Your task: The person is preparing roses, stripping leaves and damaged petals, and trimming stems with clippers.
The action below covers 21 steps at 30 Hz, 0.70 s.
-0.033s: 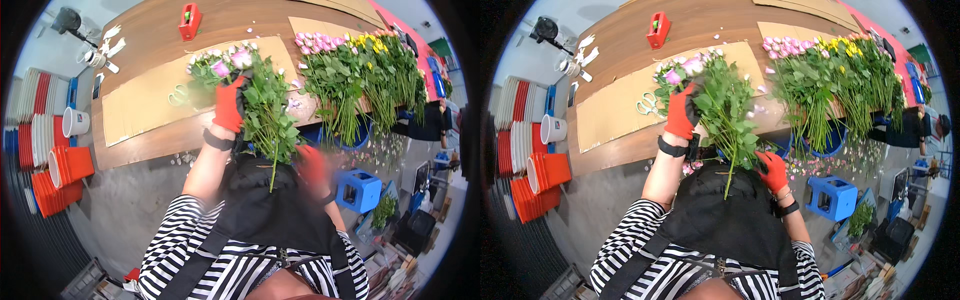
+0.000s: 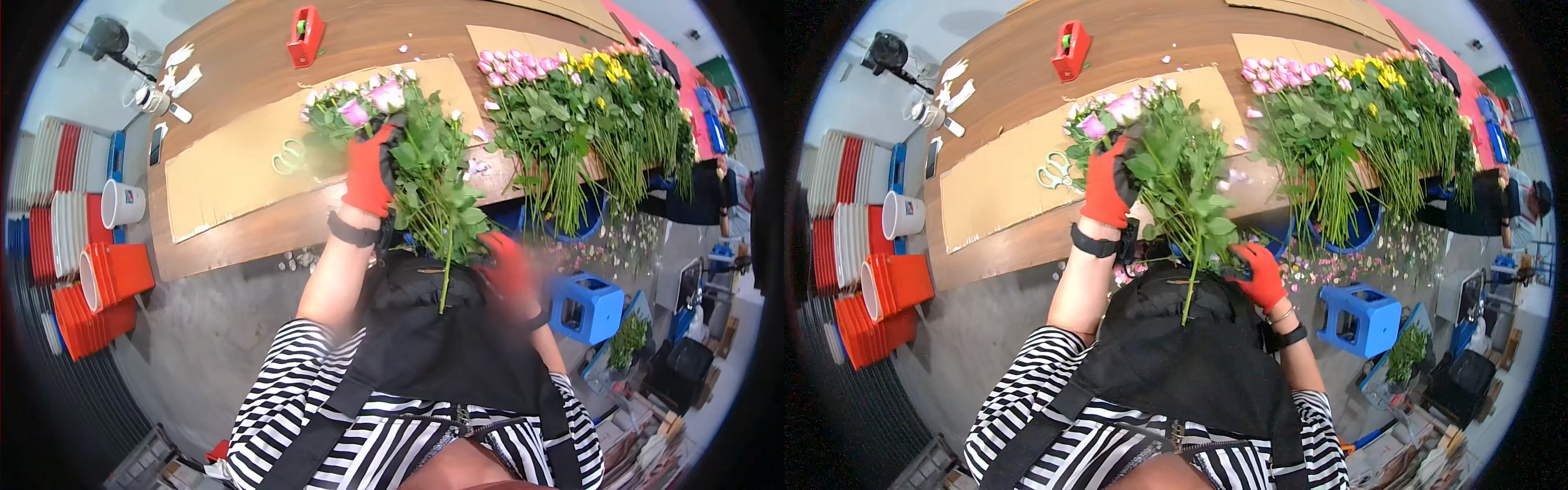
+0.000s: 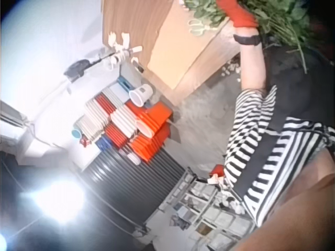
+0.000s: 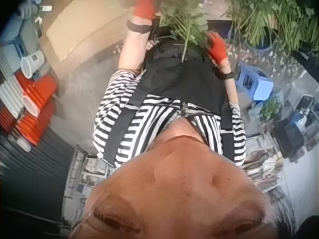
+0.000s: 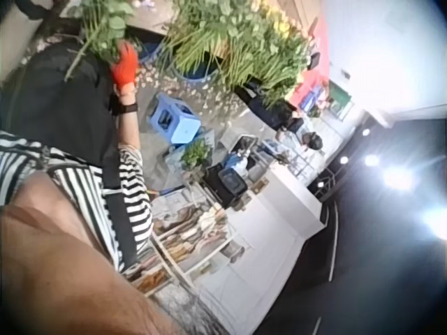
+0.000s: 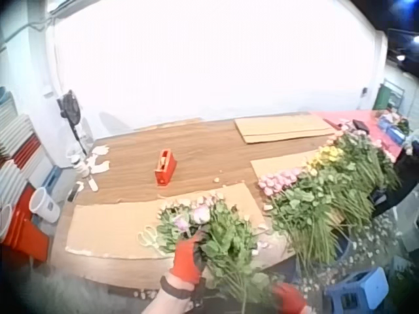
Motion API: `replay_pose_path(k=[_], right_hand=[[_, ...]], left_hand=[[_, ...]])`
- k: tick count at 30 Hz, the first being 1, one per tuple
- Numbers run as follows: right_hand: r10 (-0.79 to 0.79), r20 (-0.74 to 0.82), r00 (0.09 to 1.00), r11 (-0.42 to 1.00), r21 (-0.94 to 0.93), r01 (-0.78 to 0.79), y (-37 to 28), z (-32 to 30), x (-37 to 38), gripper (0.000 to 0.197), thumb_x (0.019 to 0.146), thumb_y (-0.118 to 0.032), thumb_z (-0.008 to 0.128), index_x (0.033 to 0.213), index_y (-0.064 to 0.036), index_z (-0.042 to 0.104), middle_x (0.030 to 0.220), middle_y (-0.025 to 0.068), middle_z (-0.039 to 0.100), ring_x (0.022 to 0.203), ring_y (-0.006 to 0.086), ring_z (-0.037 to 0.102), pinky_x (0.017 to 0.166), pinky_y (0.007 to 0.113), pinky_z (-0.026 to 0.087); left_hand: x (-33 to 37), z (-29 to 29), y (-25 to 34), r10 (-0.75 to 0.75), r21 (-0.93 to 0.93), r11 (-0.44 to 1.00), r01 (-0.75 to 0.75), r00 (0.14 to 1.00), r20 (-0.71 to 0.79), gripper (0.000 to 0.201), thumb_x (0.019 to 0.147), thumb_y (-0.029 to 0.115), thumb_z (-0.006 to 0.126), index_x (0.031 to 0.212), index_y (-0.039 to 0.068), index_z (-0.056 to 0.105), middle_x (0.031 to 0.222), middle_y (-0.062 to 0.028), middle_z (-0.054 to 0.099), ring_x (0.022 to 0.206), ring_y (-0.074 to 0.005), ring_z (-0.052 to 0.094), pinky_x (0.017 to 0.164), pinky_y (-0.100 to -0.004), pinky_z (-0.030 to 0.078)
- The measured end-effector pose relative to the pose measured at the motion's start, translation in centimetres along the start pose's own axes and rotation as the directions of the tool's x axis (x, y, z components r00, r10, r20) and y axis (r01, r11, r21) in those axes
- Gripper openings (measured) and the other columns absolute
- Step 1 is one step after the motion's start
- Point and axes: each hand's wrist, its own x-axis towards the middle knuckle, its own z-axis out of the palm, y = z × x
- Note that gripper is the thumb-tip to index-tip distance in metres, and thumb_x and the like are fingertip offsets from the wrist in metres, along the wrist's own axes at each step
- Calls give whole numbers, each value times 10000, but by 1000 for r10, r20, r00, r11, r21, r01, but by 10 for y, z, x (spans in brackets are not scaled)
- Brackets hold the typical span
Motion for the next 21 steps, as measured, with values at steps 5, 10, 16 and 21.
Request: replay_pose_path(k=[5,10,16,21], right_hand=[[335,-190,923,657,749,-84,4,-10,37,406,782,-53,648,1178,-13,567,1173,108,574,1089,223,549,930,334,430],[74,-453,888,882,445,153,-91,-86,89,317,780,23,612,1089,-44,635,1133,100,581,1053,214,559,896,311,446],[83,-362,928,710,675,200,-125,-99,107,400,692,5,707,1084,1,624,1116,92,579,1057,207,554,923,322,431],[289,-431,855,707,699,113,-139,-102,100,347,669,-12,740,1001,-35,640,1034,70,605,1001,201,566,882,327,436]], left_hand=[[-22,-8,-11,202,323,896,-305,927,314,283,844,81,614,1123,35,634,993,-70,663,883,-188,626,809,-297,472],[-69,17,-11,171,237,931,-279,904,391,244,855,66,604,1094,22,623,1035,-76,649,940,-177,617,826,-286,478],[-88,19,-17,189,469,747,-472,826,531,280,895,21,552,1175,9,539,1134,-84,594,967,-159,610,801,-290,508],[-97,24,-16,102,242,933,-265,842,530,365,904,-4,504,1265,31,460,1107,-101,610,958,-161,604,803,-297,502]])
